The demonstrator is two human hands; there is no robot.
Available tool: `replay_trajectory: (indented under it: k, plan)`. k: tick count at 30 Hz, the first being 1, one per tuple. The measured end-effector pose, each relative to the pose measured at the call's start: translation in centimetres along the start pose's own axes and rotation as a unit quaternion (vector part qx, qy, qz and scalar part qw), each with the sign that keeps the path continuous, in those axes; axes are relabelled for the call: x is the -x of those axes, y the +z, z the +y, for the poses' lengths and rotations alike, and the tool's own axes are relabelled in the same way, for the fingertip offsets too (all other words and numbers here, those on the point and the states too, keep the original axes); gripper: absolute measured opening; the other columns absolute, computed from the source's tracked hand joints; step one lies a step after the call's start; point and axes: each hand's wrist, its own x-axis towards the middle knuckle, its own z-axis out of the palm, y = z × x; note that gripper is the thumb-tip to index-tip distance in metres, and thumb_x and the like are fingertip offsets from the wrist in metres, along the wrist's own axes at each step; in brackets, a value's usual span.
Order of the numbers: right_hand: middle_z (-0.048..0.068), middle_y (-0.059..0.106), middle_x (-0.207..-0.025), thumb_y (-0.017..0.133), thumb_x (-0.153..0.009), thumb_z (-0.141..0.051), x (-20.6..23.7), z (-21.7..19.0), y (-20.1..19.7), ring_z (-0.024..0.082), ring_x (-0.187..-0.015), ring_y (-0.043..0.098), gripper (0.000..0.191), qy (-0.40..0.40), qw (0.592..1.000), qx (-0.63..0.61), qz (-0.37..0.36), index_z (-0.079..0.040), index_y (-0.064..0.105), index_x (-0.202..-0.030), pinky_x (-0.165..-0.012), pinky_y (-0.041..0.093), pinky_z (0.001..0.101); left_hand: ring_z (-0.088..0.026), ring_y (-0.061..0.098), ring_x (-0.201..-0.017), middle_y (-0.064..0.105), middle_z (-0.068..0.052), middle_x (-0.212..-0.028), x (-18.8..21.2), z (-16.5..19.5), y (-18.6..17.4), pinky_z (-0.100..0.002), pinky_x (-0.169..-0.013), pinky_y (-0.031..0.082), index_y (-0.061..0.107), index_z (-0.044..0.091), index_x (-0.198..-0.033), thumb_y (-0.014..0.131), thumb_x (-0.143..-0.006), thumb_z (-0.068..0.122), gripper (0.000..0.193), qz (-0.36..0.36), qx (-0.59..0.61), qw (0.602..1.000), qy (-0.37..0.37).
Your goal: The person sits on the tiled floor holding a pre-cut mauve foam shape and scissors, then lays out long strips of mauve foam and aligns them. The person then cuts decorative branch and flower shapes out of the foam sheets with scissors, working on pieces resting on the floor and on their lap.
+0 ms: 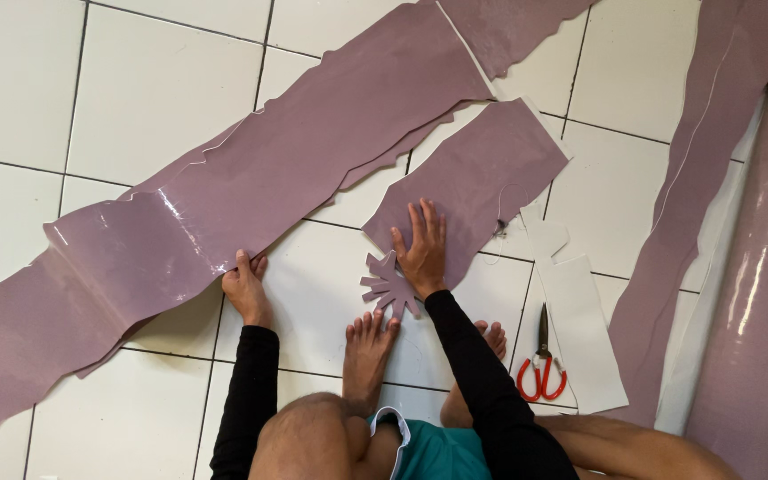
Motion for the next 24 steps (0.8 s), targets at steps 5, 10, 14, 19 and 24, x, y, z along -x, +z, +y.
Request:
replay_trajectory:
  k: [5,10,14,19,24]
  plan:
    - [0.020,0.042,-0.157,0.061,-0.102,-0.037,0.0,0.0,0.2,0.039,-0.151,0.036,0.058,-0.005,1.000,0.009,0.005,-0.002,0.050,-0.147,-0.123,0.026,0.0601,-0.021,0.071,-0.076,0.062,-0.010,-0.070,0.0,0.2,-0.1,-0.037,-0.083,0.058,0.073,0.006,-0.070,0.075,-0.079,0.050,0.045,0.014,0.006,1.000,0.002]
    - [0.020,0.043,-0.157,0.061,-0.103,-0.036,0.5,0.7,0.7,0.038,-0.151,0.036,0.057,-0.004,1.000,0.003,0.011,-0.002,0.051,-0.147,-0.124,0.026,0.0598,-0.019,0.072,-0.079,0.064,-0.009,-0.073,-0.6,0.0,0.2,-0.035,-0.086,0.057,0.075,0.007,-0.069,0.072,-0.083,0.052,0.048,-0.032,-0.007,0.999,-0.018]
    - [0.020,0.043,-0.157,0.062,-0.102,-0.035,0.7,1.3,1.3,0.039,-0.151,0.036,0.057,-0.005,1.000,0.003,0.009,-0.002,0.051,-0.146,-0.124,0.026,0.0600,-0.018,0.072,-0.079,0.064,-0.008,-0.073,-1.1,-0.8,1.0,-0.035,-0.084,0.058,0.074,0.008,-0.070,0.072,-0.082,0.052,0.046,-0.033,-0.008,0.999,-0.013]
    - [0.020,0.044,-0.156,0.064,-0.100,-0.034,0.9,1.5,1.9,0.039,-0.149,0.038,0.057,0.001,1.000,0.008,0.012,-0.002,0.051,-0.145,-0.123,0.028,0.0602,-0.025,0.071,-0.076,0.063,-0.010,-0.070,-0.6,-1.4,1.8,-0.040,-0.077,0.058,0.074,0.010,-0.077,0.076,-0.074,0.046,0.036,0.062,0.035,0.997,0.037]
    - [0.019,0.044,-0.155,0.065,-0.100,-0.033,0.9,1.3,2.2,0.039,-0.149,0.039,0.056,-0.001,0.999,0.020,0.025,-0.003,0.052,-0.145,-0.122,0.029,0.0602,-0.023,0.071,-0.080,0.063,-0.008,-0.072,-0.4,-1.6,1.7,-0.039,-0.083,0.058,0.073,0.008,-0.072,0.076,-0.077,0.051,0.044,0.033,0.011,0.999,-0.001]
